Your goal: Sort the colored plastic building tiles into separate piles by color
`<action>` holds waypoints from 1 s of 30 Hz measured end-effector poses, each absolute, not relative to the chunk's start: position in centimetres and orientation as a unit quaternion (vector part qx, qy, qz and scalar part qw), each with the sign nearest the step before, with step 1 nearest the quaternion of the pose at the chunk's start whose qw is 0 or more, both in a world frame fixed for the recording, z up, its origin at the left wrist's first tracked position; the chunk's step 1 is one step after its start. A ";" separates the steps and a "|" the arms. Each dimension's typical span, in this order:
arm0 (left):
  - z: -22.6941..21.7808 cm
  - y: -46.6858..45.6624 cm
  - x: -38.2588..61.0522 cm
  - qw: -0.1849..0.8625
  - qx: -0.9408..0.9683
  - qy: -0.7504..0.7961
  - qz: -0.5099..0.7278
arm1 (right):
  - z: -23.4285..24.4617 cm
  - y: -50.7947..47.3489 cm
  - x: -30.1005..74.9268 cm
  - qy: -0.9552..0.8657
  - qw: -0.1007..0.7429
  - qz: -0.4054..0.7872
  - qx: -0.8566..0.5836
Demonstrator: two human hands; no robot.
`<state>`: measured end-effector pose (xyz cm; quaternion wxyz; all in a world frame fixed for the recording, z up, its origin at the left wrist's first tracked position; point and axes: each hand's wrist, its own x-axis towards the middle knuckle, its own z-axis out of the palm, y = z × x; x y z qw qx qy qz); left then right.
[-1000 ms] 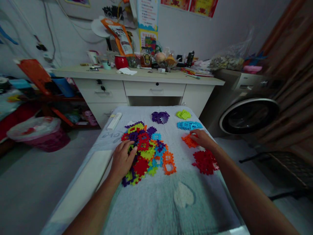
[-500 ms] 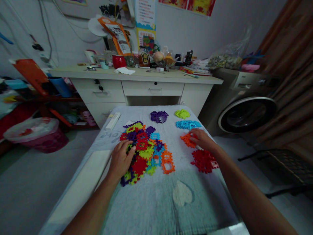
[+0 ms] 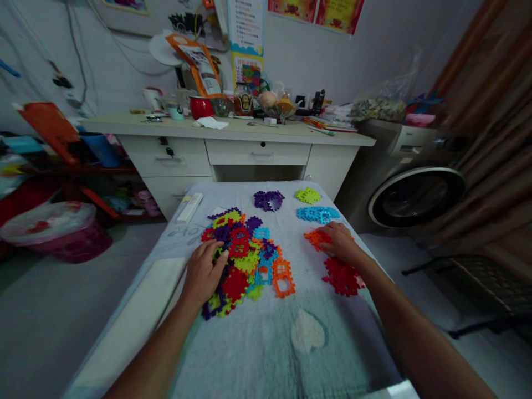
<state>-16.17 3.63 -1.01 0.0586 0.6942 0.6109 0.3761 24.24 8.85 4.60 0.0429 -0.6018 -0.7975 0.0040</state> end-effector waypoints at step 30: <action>-0.9 3.6 -16.4 0.060 0.689 0.613 0.382 | 5.2 12.3 27.8 -0.734 0.121 0.046 -0.667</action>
